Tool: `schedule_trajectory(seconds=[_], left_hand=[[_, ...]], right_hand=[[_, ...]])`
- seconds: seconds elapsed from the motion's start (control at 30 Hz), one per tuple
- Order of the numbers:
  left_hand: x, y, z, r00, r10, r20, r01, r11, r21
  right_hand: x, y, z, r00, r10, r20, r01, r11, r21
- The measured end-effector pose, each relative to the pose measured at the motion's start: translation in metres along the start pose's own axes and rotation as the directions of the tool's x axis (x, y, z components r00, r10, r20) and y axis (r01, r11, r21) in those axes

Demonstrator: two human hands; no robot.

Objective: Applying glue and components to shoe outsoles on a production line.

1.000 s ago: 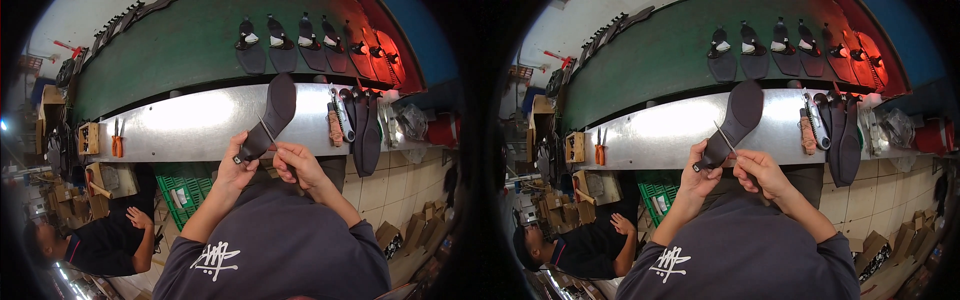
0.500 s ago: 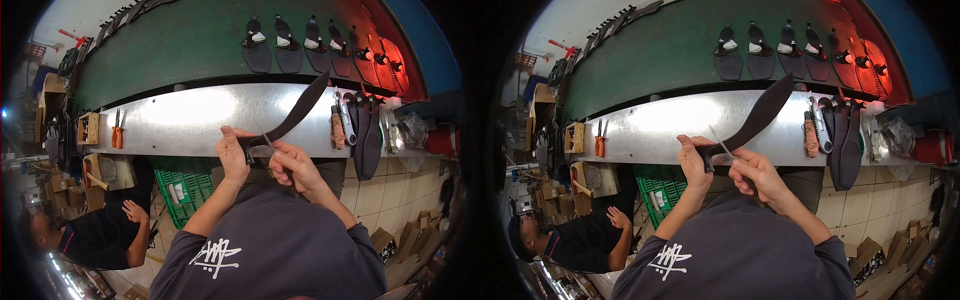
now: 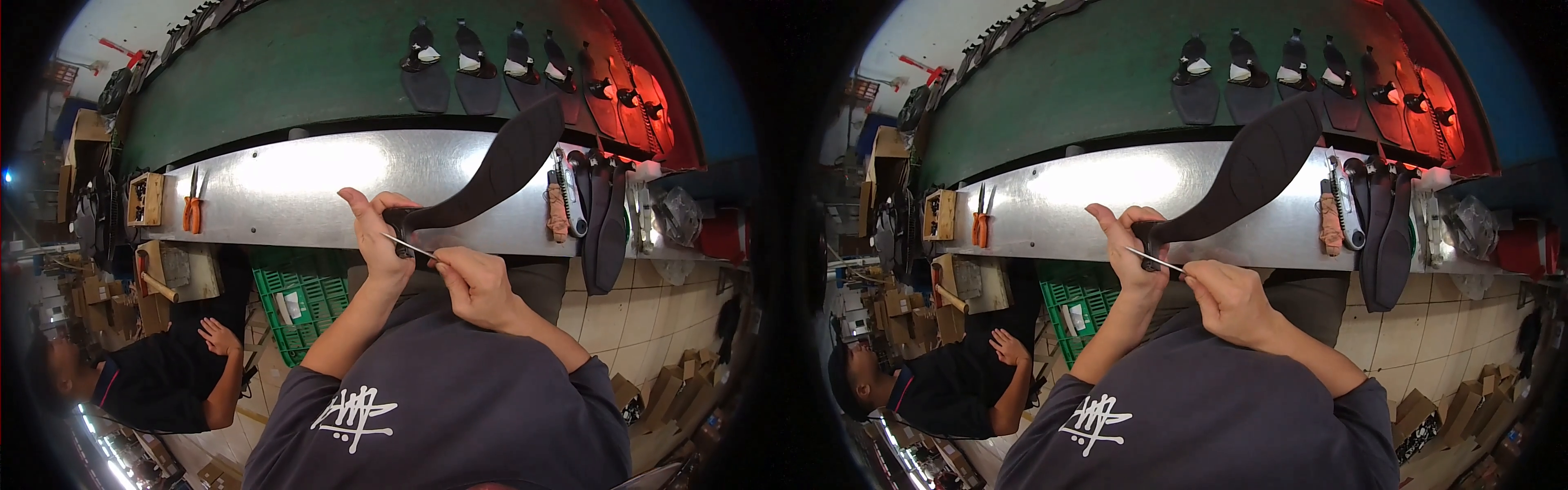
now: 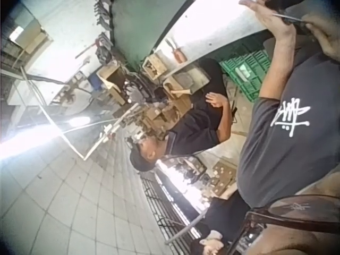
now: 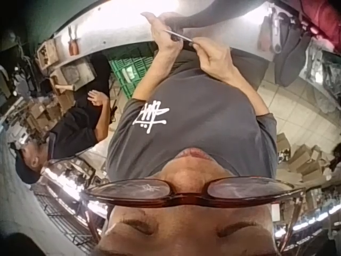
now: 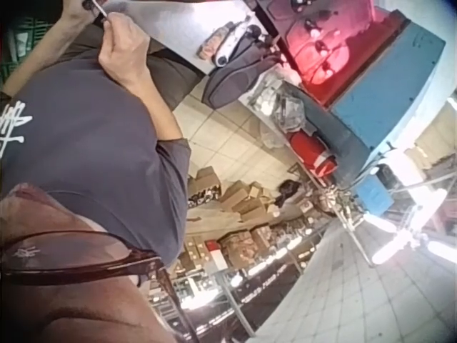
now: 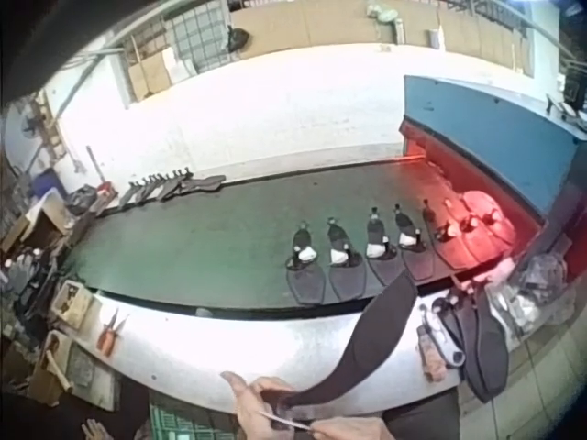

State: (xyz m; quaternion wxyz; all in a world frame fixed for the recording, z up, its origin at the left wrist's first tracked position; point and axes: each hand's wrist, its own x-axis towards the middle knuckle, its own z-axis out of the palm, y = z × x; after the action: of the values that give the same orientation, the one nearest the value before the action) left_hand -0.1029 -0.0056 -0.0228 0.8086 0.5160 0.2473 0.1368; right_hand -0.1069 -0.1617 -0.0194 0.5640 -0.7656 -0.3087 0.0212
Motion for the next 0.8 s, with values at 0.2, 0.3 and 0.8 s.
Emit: schedule_trajectory(seconds=[0.2,0.3,0.8], left_hand=[[0.012,0.008,0.004,0.954,-0.298,0.04,0.297,0.915,-0.275],[0.002,0.03,0.027,0.844,-0.526,0.102,0.523,0.77,-0.366],[0.012,0.004,0.008,0.874,-0.419,0.245,0.481,0.816,-0.32]], right_hand=[[0.003,-0.009,-0.001,0.995,-0.094,-0.034,0.094,0.995,-0.025],[0.013,-0.003,-0.013,0.995,0.025,-0.1,-0.036,0.993,-0.11],[0.007,-0.009,-0.005,0.996,0.063,0.066,-0.057,0.994,-0.092]])
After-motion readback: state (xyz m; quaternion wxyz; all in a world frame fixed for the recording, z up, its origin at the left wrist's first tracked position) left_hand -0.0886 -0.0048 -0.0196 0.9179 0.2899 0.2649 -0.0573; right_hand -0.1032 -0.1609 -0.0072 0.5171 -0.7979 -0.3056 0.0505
